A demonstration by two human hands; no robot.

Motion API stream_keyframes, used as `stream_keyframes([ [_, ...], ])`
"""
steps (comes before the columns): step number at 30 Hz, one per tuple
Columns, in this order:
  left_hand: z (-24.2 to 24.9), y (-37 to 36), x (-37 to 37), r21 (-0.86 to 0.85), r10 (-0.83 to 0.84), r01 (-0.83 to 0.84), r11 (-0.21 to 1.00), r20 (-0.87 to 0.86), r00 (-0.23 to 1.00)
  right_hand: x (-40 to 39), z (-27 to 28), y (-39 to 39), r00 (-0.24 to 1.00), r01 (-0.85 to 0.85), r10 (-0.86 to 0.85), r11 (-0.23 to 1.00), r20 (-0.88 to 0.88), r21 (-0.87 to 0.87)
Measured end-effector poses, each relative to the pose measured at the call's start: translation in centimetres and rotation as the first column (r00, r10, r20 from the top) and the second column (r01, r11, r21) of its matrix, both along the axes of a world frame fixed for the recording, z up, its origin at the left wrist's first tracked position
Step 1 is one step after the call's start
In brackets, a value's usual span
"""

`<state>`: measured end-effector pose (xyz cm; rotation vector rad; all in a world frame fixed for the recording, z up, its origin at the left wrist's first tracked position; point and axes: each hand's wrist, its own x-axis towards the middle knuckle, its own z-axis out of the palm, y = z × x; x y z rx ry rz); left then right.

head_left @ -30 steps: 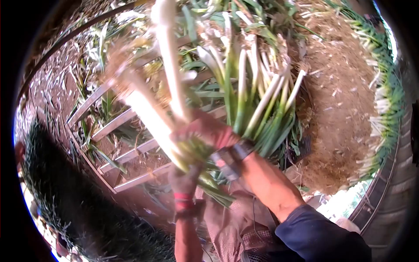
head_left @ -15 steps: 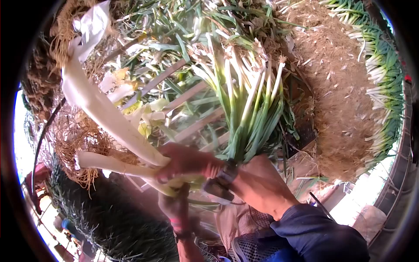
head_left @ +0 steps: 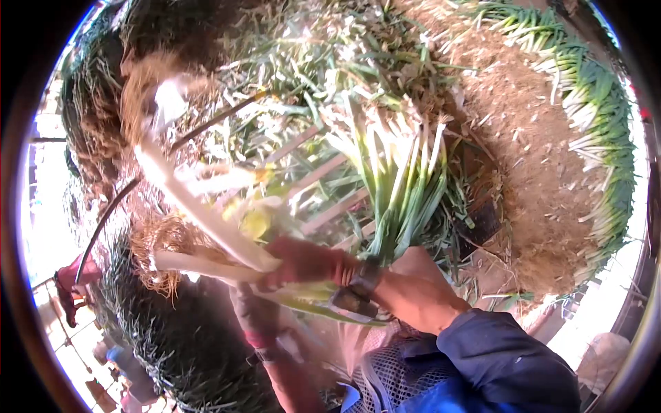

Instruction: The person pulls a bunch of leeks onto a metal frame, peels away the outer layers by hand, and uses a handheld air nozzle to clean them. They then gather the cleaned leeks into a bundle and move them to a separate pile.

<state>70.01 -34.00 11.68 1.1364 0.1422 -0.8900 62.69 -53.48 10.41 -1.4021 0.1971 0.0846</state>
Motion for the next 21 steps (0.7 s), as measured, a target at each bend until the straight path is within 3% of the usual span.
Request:
stream_keyframes([
  [1, 0.5, -0.1, -0.2, -0.038, -0.04, 0.044, 0.998, 0.116, 0.992, -0.6, 0.8, 0.4, 0.991, 0.115, -0.118, 0.993, 0.068, 0.036],
  [2, 0.1, 0.3, -0.2, 0.184, -0.032, -0.02, 0.983, 0.272, 0.962, -1.1, 2.1, 0.2, 0.995, 0.085, -0.089, 0.993, 0.042, 0.085],
  [4, 2.7, 0.2, 0.3, 0.088, -0.098, 0.071, 0.994, 0.346, 0.933, -2.8, 6.7, -0.3, 0.997, 0.071, -0.064, 0.984, -0.046, 0.162],
  [6, 7.5, -0.7, -1.1, 0.177, -0.033, -0.059, 0.982, 0.476, 0.879, -4.3, 12.2, -0.7, 0.994, 0.084, -0.086, 0.996, -0.07, -0.027],
  [8, 11.7, -3.0, -2.1, 0.133, -0.08, 0.004, 0.991, 0.577, 0.813, -4.5, 13.9, 0.0, 0.987, 0.125, -0.118, 0.99, 0.104, -0.067],
  [9, 14.0, -3.4, -2.4, 0.162, -0.177, 0.096, 0.982, 0.622, 0.763, -4.4, 14.9, -0.2, 0.982, 0.166, -0.154, 0.981, 0.109, -0.104],
  [10, 12.4, -2.4, -0.7, 0.083, -0.173, 0.156, 0.984, 0.636, 0.752, -4.2, 15.9, -0.3, 0.985, 0.15, -0.123, 0.956, 0.12, -0.252],
  [11, 11.8, -2.1, -0.5, 0.059, -0.123, 0.112, 0.992, 0.643, 0.756, -4.5, 16.9, -0.3, 0.988, 0.131, -0.089, 0.911, 0.123, -0.391],
  [12, 11.5, -2.1, -0.5, 0.036, -0.07, 0.062, 0.997, 0.648, 0.759, -5.2, 17.7, -0.4, 0.984, 0.16, -0.114, 0.899, 0.135, -0.409],
  [14, 10.7, -2.3, -1.3, 0.05, -0.05, 0.023, 0.999, 0.668, 0.743, -6.4, 18.9, -0.3, 0.999, 0.047, -0.047, 0.978, 0.003, -0.205],
  [15, 10.6, -2.2, -1.6, 0.076, -0.02, -0.044, 0.996, 0.679, 0.734, -6.8, 18.6, -0.2, 0.997, 0.046, -0.024, 0.948, 0.074, -0.314],
  [16, 10.8, -1.7, -1.6, 0.154, -0.113, 0.015, 0.988, 0.653, 0.749, -7.2, 18.2, 0.2, 0.991, 0.079, -0.026, 0.91, 0.135, -0.406],
  [18, 9.7, -1.4, -1.3, 0.204, -0.154, 0.019, 0.979, 0.67, 0.726, -7.2, 16.6, 1.1, 1.0, 0.022, -0.017, 0.85, 0.015, -0.526],
  [21, 12.4, -2.2, -3.5, 0.054, -0.105, 0.094, 0.994, 0.687, 0.719, -8.4, 15.7, 1.8, 1.0, 0.005, -0.007, 0.798, -0.002, -0.602],
])
